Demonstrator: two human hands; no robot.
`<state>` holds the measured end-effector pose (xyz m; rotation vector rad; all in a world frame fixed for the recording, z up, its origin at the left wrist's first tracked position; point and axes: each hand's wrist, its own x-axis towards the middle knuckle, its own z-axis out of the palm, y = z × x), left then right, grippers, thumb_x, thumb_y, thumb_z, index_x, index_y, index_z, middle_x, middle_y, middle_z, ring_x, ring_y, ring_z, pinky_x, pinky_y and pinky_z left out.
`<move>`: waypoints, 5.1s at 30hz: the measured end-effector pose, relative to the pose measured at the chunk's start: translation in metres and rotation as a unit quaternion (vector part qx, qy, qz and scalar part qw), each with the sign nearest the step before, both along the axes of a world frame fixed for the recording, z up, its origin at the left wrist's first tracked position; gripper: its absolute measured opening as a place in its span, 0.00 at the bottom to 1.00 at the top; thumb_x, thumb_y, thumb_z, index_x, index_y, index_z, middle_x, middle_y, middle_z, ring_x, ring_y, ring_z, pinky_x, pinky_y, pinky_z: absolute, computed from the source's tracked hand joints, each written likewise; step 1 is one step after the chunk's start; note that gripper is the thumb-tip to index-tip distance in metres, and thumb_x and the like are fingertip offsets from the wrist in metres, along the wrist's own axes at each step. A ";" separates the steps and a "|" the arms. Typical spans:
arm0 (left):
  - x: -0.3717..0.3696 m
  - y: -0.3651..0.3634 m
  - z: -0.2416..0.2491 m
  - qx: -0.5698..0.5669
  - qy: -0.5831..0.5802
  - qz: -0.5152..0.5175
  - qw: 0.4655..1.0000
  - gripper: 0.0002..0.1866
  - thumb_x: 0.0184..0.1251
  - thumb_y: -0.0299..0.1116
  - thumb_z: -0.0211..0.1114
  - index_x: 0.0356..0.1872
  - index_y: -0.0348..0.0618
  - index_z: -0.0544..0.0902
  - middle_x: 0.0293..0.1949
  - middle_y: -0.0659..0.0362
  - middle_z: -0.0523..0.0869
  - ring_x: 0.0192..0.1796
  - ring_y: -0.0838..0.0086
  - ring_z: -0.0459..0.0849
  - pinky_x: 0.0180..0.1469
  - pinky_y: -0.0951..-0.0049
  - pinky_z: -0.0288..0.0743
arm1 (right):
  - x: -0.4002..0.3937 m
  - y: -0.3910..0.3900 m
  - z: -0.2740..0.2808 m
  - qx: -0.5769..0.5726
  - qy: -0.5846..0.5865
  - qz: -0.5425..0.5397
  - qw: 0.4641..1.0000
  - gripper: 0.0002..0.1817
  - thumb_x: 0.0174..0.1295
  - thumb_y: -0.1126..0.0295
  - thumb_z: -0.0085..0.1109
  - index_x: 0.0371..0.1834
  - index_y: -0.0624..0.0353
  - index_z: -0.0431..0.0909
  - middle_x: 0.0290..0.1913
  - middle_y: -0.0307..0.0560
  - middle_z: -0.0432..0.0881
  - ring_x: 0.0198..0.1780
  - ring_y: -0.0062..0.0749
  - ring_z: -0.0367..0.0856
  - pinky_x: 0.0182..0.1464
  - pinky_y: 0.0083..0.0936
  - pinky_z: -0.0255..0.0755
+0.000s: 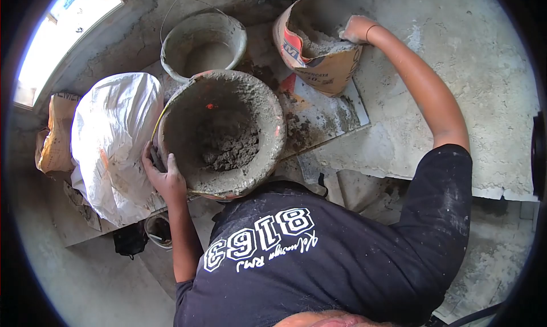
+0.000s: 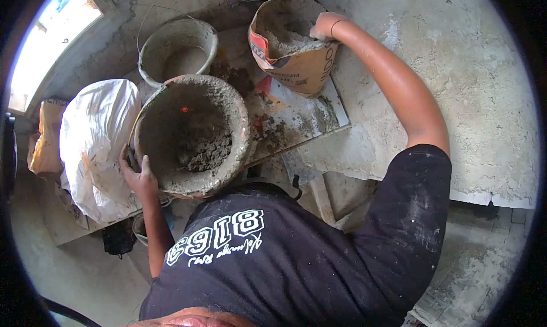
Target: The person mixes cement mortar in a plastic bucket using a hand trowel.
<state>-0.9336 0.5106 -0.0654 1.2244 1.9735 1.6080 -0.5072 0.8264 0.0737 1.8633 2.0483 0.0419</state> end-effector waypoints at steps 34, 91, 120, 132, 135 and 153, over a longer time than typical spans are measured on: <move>-0.001 0.000 -0.006 0.006 -0.038 0.007 0.999 0.30 0.60 0.17 0.59 0.66 0.33 0.67 0.64 0.48 0.70 0.68 0.62 0.68 0.72 0.65 0.56 | 0.012 -0.043 -0.007 -0.224 0.701 -0.276 0.618 0.13 0.75 0.57 0.48 0.42 0.55 0.68 0.29 0.34 0.71 0.22 0.12 0.71 0.16 0.12 0.69; -0.013 -0.001 -0.012 0.020 0.059 0.020 0.998 0.24 0.58 0.24 0.65 0.58 0.35 0.74 0.55 0.46 0.78 0.60 0.57 0.76 0.66 0.64 0.65 | -0.141 -0.216 -0.004 -0.325 0.414 -0.026 0.850 0.17 0.70 0.67 0.55 0.56 0.64 0.78 0.29 0.37 0.78 0.23 0.18 0.72 0.27 0.22 0.70; -0.013 -0.002 -0.014 0.027 0.047 0.015 0.998 0.24 0.54 0.25 0.64 0.55 0.39 0.75 0.59 0.48 0.74 0.62 0.52 0.73 0.66 0.59 0.66 | -0.205 -0.240 -0.029 -0.214 0.138 0.323 0.911 0.17 0.59 0.59 0.59 0.49 0.52 0.86 0.39 0.54 0.86 0.44 0.49 0.85 0.50 0.42 0.77; -0.015 -0.004 -0.016 0.029 0.043 0.015 0.999 0.24 0.54 0.26 0.65 0.55 0.41 0.76 0.58 0.49 0.76 0.62 0.51 0.74 0.64 0.58 0.68 | -0.201 -0.212 -0.023 -0.113 0.033 0.335 0.935 0.15 0.56 0.58 0.61 0.40 0.54 0.87 0.37 0.53 0.87 0.44 0.47 0.86 0.47 0.39 0.79; -0.014 -0.003 -0.017 0.024 0.036 0.024 0.999 0.24 0.54 0.27 0.65 0.56 0.41 0.75 0.58 0.49 0.76 0.62 0.51 0.74 0.63 0.57 0.69 | -0.198 -0.216 -0.011 -0.093 -0.056 0.327 0.939 0.14 0.57 0.58 0.61 0.35 0.57 0.87 0.35 0.54 0.87 0.41 0.47 0.86 0.45 0.39 0.79; -0.025 0.020 0.032 -0.052 0.067 -0.016 0.996 0.29 0.56 0.31 0.69 0.61 0.40 0.72 0.56 0.45 0.80 0.60 0.51 0.78 0.63 0.57 0.69 | -0.215 -0.121 0.003 0.115 0.186 0.191 0.957 0.26 0.56 0.46 0.63 0.55 0.47 0.83 0.51 0.57 0.84 0.54 0.52 0.83 0.57 0.40 0.76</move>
